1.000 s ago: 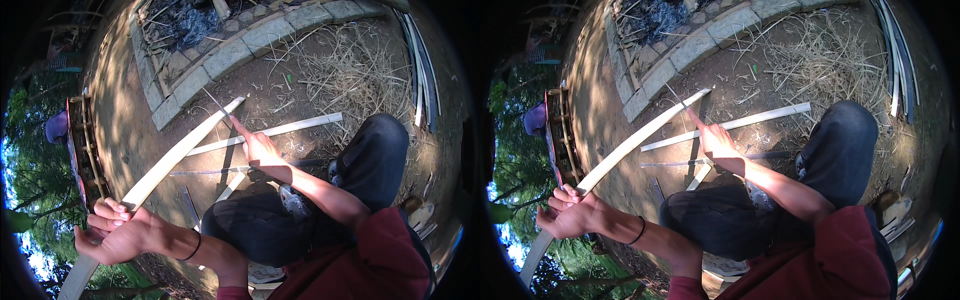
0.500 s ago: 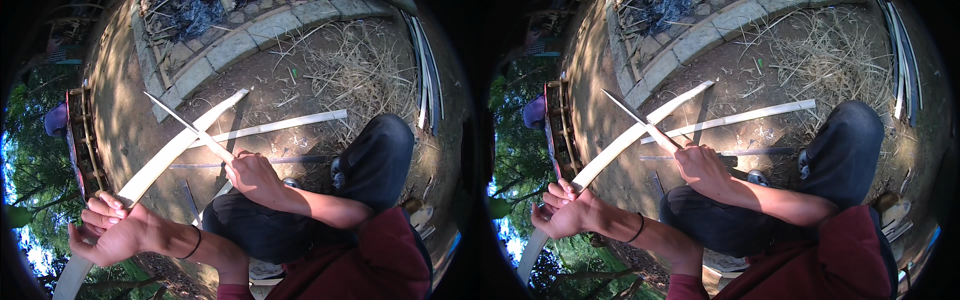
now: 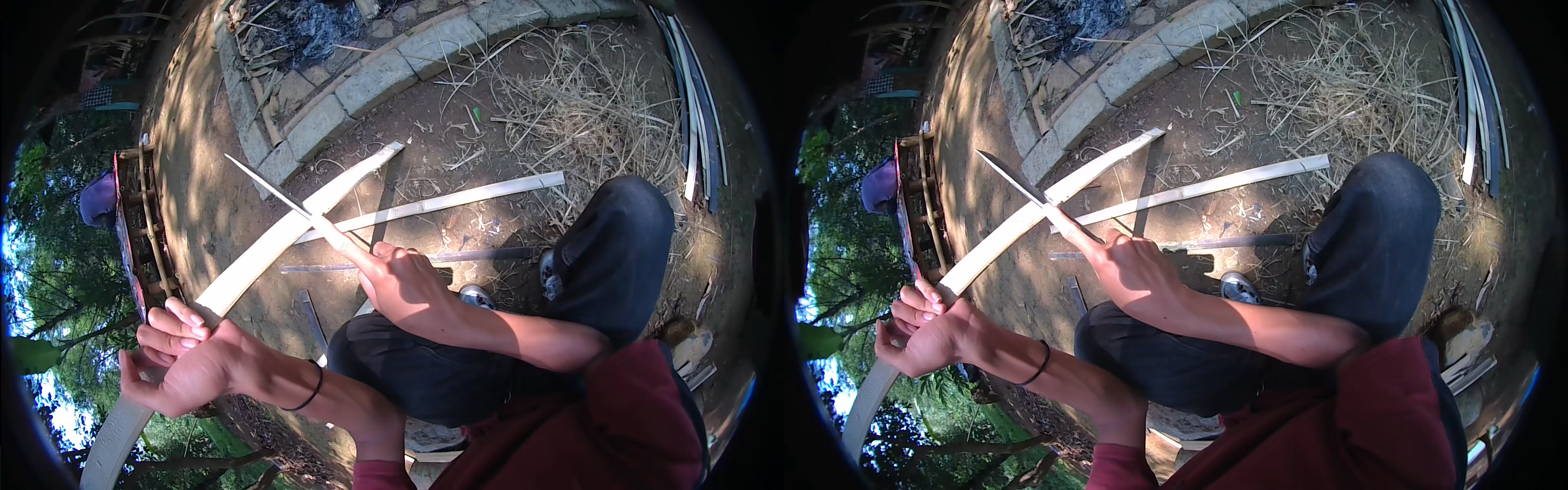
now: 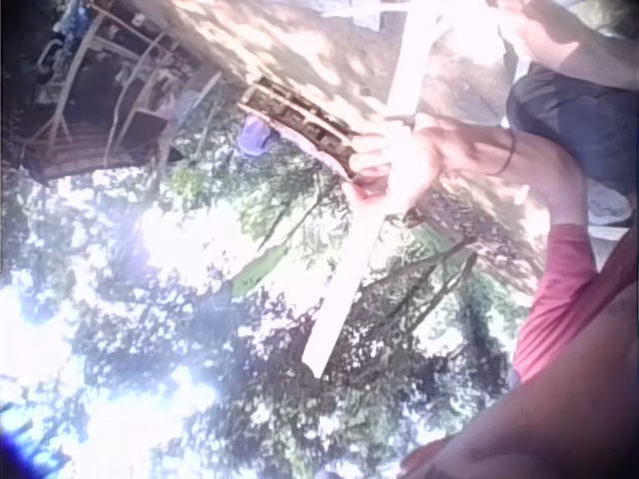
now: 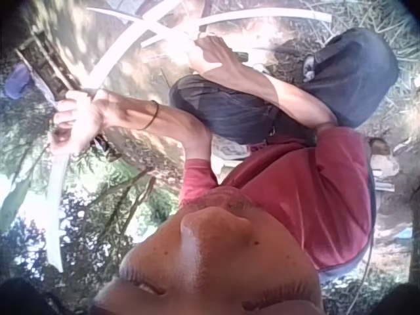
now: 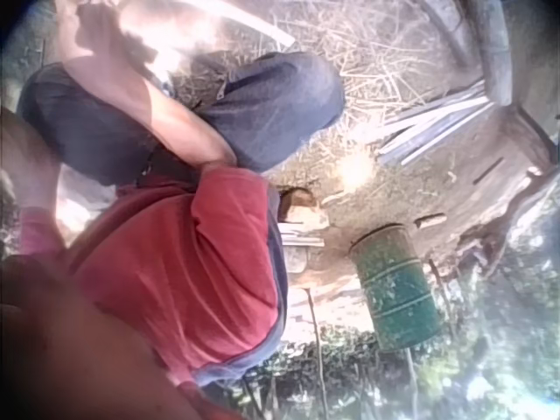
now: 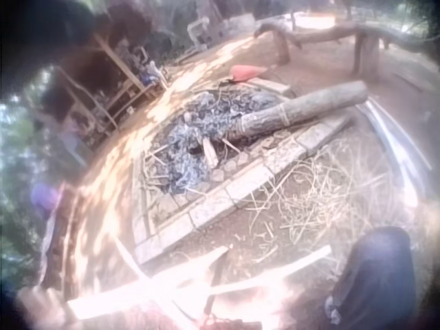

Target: The person shaves a thin wooden strip with a machete, tapering the end while resting the strip against a larger wooden block for stability.

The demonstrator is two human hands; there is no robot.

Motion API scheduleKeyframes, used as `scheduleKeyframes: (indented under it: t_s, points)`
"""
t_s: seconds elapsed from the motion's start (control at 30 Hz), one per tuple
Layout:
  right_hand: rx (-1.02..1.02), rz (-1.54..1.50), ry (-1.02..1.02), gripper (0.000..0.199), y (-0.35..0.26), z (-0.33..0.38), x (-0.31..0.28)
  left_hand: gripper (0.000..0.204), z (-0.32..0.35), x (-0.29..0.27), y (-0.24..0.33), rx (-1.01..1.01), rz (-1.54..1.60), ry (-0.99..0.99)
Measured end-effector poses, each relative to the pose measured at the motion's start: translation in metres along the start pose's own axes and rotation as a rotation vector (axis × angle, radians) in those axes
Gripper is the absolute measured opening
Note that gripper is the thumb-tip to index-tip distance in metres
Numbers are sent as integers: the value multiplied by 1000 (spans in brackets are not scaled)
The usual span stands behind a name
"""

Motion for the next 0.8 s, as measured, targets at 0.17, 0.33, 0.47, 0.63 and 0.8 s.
scheduleKeyframes:
  t_s: [0.17,0.33,0.47,0.63,0.8]
  points:
    - [-20,90,-36,79,-25,6,-15,40,11,12,3,12,80,-104]
    - [32,206,92,87,7,-1,-8,35,20,25,-3,-8,160,-206]
    - [125,152,75,82,53,-9,2,32,13,8,-1,-25,265,-343]
    - [7,13,132,71,10,1,-7,32,12,14,7,-3,213,-303]
    - [-30,-12,-22,74,-26,10,-24,30,19,24,2,-9,208,-302]
Point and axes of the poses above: each hand's wrist, its own z-axis away from the middle knuckle, its own x-axis out of the palm, y = z × x, the point moved 3 cm from there along -z, towards the middle knuckle, and after that the axes turned 1 degree about y, right-handed, at the moved point
